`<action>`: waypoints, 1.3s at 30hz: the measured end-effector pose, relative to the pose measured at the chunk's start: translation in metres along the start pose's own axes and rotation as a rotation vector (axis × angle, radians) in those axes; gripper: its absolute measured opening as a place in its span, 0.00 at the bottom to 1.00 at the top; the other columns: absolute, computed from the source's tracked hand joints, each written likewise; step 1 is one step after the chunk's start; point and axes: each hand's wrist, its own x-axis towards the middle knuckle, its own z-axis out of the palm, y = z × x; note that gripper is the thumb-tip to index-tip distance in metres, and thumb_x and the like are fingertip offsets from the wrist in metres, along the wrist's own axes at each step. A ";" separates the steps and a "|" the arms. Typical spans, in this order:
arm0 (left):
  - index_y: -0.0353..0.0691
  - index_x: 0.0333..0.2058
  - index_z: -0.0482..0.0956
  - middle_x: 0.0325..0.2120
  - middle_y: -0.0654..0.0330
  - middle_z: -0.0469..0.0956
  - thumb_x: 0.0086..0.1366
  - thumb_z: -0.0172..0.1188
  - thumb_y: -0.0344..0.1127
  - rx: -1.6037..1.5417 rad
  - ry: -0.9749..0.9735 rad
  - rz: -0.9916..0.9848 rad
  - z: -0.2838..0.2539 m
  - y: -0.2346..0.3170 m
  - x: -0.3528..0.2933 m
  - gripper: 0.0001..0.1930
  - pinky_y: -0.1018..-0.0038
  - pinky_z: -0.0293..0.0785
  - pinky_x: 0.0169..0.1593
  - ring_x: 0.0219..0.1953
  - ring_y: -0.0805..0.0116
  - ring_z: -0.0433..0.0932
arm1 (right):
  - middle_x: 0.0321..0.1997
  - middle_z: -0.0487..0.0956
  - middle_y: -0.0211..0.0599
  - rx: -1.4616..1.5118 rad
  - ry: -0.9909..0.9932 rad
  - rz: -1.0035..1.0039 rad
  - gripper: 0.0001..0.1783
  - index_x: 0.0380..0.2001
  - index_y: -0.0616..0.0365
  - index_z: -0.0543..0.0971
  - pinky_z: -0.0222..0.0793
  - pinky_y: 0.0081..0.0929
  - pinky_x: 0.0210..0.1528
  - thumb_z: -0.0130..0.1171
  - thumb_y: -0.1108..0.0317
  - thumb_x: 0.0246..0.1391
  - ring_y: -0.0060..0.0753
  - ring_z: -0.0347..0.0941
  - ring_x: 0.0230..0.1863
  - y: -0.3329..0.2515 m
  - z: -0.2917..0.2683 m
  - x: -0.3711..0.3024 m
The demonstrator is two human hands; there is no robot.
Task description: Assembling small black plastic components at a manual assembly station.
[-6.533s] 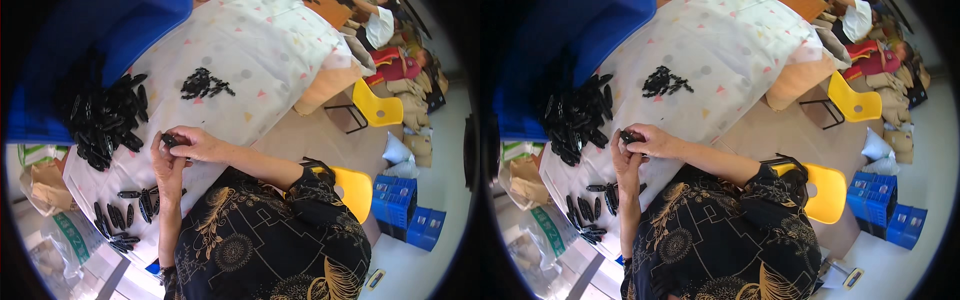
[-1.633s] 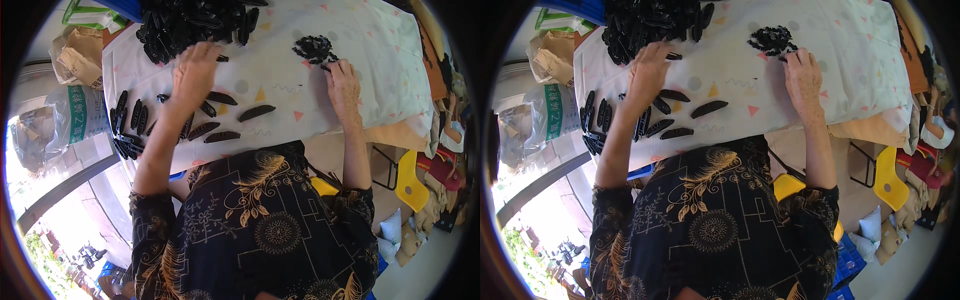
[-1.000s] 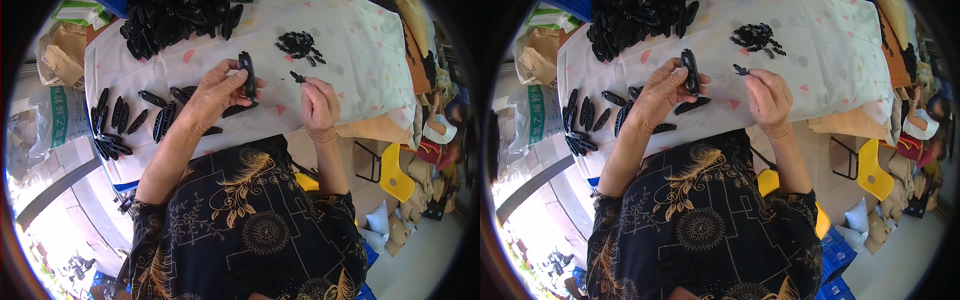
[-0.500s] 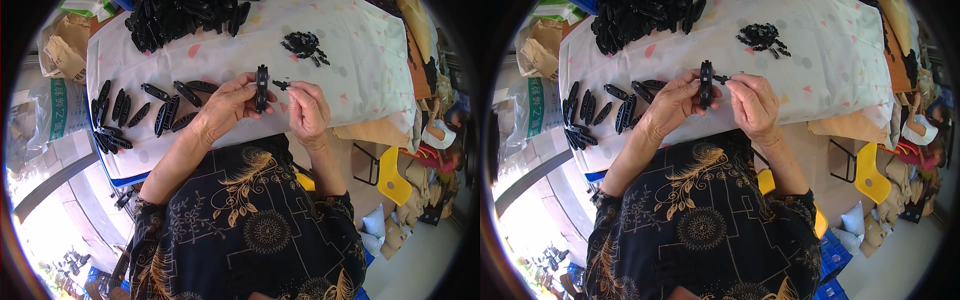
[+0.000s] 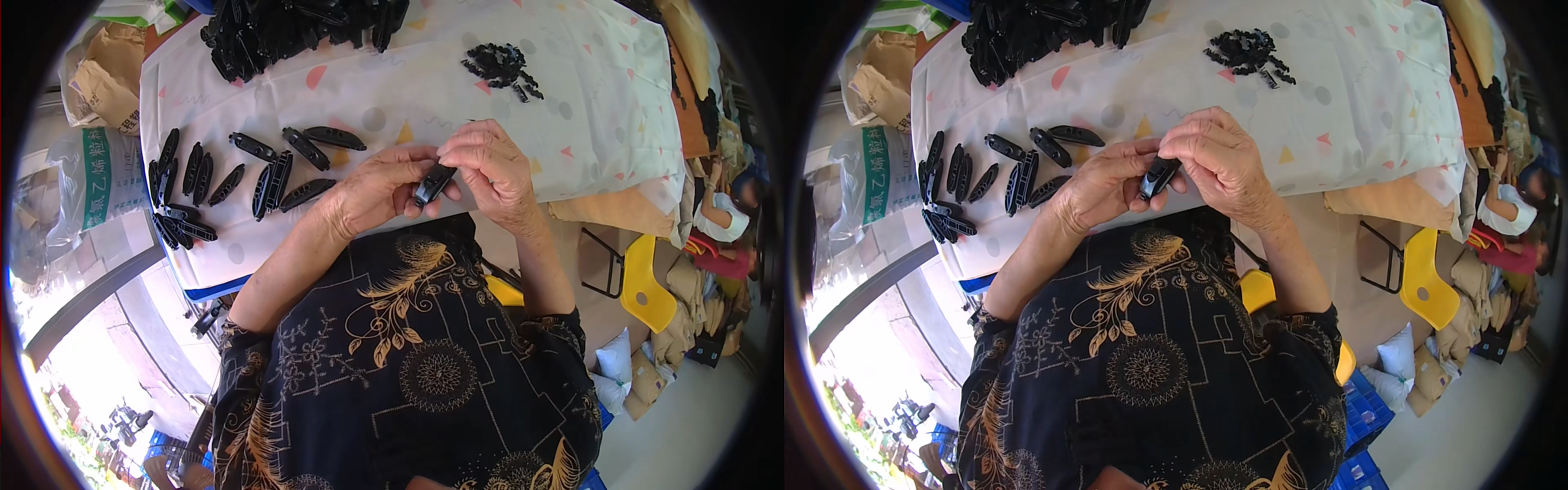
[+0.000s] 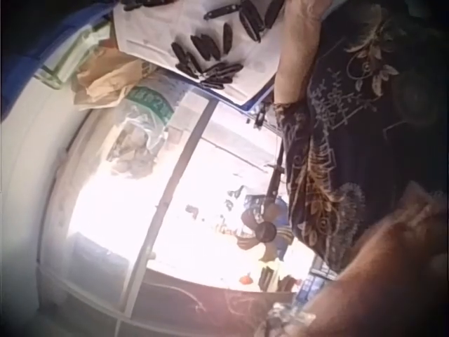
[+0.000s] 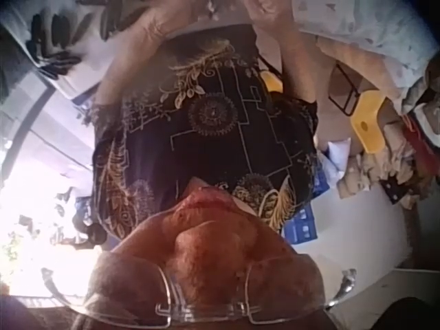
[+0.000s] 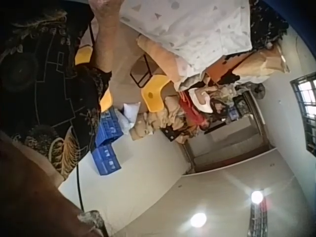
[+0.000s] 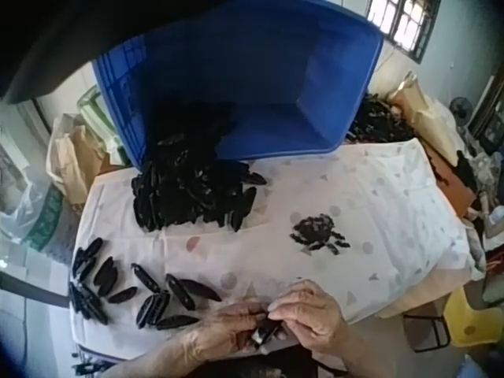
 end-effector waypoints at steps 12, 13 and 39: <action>0.29 0.56 0.61 0.41 0.48 0.76 0.65 0.54 0.36 0.101 -0.029 -0.017 0.007 0.004 -0.005 0.25 0.87 0.72 0.28 0.33 0.71 0.78 | 0.36 0.79 0.35 0.001 -0.062 0.046 0.10 0.31 0.59 0.77 0.69 0.32 0.44 0.58 0.82 0.43 0.41 0.72 0.40 0.003 0.000 -0.005; 0.29 0.56 0.61 0.41 0.48 0.76 0.65 0.54 0.36 0.101 -0.028 -0.017 0.007 0.005 -0.005 0.25 0.87 0.72 0.28 0.33 0.71 0.78 | 0.36 0.79 0.35 0.002 -0.063 0.045 0.10 0.31 0.59 0.77 0.69 0.32 0.44 0.58 0.82 0.43 0.41 0.72 0.40 0.004 0.001 -0.006; 0.42 0.61 0.51 0.45 0.50 0.72 0.63 0.52 0.21 0.872 0.212 0.377 0.018 -0.012 0.005 0.30 0.70 0.73 0.45 0.44 0.66 0.74 | 0.30 0.73 0.27 1.000 0.270 0.703 0.10 0.42 0.62 0.72 0.63 0.13 0.25 0.55 0.71 0.58 0.13 0.66 0.27 -0.011 0.045 -0.019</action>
